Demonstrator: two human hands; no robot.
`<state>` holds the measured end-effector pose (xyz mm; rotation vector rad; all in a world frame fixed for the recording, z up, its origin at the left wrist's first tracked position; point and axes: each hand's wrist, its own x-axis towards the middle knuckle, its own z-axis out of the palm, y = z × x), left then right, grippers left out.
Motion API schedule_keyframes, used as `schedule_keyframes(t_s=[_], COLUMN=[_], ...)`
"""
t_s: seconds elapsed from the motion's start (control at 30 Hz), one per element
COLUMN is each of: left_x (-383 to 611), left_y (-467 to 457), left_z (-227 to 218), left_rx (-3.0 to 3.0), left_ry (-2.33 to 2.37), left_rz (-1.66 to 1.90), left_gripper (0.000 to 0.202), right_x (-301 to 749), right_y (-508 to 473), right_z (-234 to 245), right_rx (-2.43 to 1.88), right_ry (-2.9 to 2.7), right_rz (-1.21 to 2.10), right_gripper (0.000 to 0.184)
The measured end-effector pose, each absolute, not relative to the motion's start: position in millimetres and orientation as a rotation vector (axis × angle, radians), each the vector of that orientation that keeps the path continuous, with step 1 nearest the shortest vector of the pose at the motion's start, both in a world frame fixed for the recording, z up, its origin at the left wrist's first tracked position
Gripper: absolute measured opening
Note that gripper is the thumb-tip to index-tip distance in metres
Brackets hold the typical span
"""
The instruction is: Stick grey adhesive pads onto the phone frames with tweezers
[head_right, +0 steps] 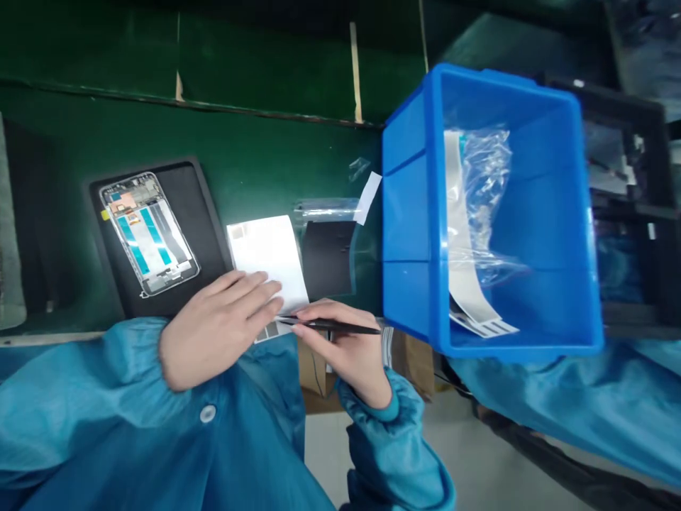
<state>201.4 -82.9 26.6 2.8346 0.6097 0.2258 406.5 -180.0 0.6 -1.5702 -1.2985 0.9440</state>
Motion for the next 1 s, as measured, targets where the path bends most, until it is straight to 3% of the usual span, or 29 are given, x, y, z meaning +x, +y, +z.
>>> schedule_keyframes(t_s=[0.17,1.0], left_x=[216,212], left_y=[-89,-88], left_z=[11,11], left_rx=[2.866,2.875], left_ry=[0.599,0.571], left_rz=[-0.021,0.005], left_gripper=[0.033,0.031], right_x=[409,409], right_y=[-189,-186], right_z=[-15,-16], right_rx=[-1.439,-1.368], right_ry=[-1.444,-1.471], right_rz=[0.888,0.864], right_gripper=[0.023,0.019])
